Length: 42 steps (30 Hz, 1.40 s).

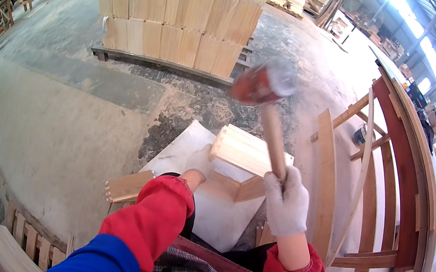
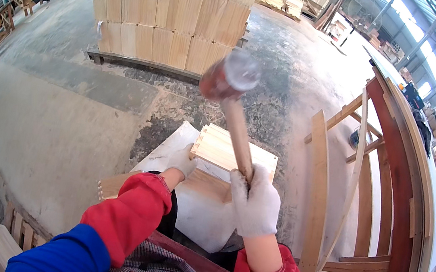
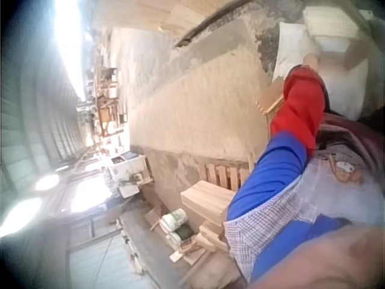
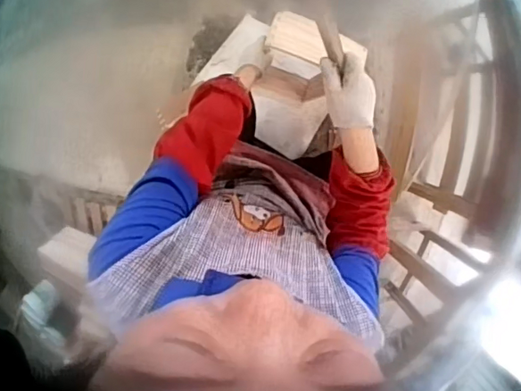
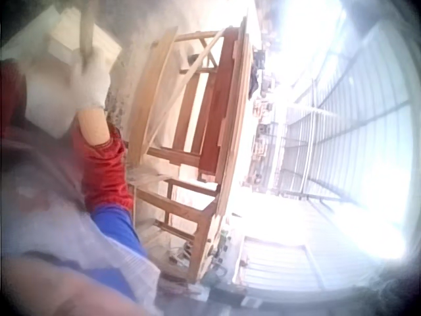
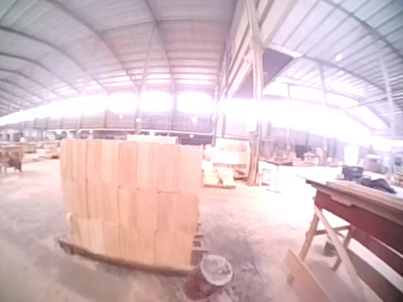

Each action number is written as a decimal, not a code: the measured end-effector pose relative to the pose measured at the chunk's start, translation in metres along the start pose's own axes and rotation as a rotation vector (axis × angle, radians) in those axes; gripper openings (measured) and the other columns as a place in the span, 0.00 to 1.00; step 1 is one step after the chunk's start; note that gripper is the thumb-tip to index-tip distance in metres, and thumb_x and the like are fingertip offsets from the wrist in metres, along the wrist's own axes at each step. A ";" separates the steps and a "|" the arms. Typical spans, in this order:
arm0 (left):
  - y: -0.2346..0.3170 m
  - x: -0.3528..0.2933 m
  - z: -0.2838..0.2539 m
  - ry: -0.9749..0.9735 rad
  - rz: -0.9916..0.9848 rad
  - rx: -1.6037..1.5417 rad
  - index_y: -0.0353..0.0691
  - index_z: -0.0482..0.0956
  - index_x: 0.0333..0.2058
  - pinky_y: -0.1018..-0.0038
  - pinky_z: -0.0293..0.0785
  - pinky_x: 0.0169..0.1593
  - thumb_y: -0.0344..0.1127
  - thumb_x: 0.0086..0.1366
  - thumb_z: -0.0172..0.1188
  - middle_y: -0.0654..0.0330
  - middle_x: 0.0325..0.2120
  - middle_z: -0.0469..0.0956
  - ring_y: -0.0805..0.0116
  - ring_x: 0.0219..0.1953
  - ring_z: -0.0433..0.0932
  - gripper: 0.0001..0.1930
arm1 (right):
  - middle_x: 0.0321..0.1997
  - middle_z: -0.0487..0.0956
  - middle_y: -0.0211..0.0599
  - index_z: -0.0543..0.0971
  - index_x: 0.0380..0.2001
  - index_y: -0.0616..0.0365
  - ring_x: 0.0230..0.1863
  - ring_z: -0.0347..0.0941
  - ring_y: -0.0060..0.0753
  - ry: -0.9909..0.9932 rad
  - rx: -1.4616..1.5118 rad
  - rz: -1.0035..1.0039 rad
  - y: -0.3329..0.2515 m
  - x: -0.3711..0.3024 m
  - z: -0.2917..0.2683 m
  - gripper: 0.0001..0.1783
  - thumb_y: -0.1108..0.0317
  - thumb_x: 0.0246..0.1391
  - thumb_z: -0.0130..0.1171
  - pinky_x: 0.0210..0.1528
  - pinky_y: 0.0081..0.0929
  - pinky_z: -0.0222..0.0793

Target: The person applies glue to the finger joints of wooden slats using a brush. They then sit on the floor and assemble the slats into a box-like structure, using a mallet to tap the pieces together securely.

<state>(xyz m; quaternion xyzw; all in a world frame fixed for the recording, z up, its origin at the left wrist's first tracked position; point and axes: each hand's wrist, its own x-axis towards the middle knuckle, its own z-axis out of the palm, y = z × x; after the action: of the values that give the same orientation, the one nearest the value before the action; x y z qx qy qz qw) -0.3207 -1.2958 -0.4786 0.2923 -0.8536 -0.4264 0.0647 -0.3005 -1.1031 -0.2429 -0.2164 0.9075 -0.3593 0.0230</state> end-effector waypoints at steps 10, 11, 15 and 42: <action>0.013 -0.005 0.000 0.024 0.072 0.037 0.45 0.69 0.50 0.57 0.69 0.46 0.38 0.55 0.54 0.44 0.35 0.77 0.44 0.42 0.74 0.21 | 0.22 0.74 0.51 0.68 0.38 0.58 0.28 0.73 0.58 -0.096 -0.302 -0.015 0.086 -0.014 0.047 0.13 0.62 0.55 0.52 0.30 0.39 0.68; 0.000 -0.001 0.002 0.006 0.049 0.034 0.44 0.69 0.49 0.57 0.69 0.47 0.36 0.56 0.52 0.46 0.38 0.76 0.47 0.44 0.74 0.19 | 0.22 0.74 0.51 0.68 0.38 0.58 0.28 0.73 0.57 -0.088 -0.247 -0.036 0.067 -0.005 0.032 0.13 0.61 0.55 0.52 0.30 0.40 0.68; -0.014 0.004 0.006 0.030 -0.021 -0.022 0.44 0.68 0.50 0.56 0.69 0.46 0.36 0.56 0.52 0.45 0.38 0.76 0.46 0.44 0.74 0.21 | 0.23 0.74 0.51 0.68 0.40 0.58 0.28 0.74 0.55 0.026 -0.021 -0.042 0.008 -0.006 -0.007 0.14 0.61 0.54 0.53 0.30 0.40 0.68; -0.019 0.004 0.001 -0.007 0.059 0.188 0.41 0.74 0.44 0.58 0.70 0.44 0.43 0.56 0.55 0.45 0.36 0.77 0.46 0.41 0.75 0.19 | 0.28 0.77 0.54 0.65 0.36 0.59 0.32 0.74 0.59 -0.239 -0.287 0.120 0.073 -0.011 0.053 0.19 0.52 0.56 0.48 0.34 0.51 0.67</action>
<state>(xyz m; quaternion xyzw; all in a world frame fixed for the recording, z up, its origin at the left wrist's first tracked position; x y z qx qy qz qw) -0.3157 -1.3057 -0.4941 0.2700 -0.8983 -0.3434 0.0465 -0.3076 -1.0850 -0.3316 -0.2040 0.9515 -0.1961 0.1210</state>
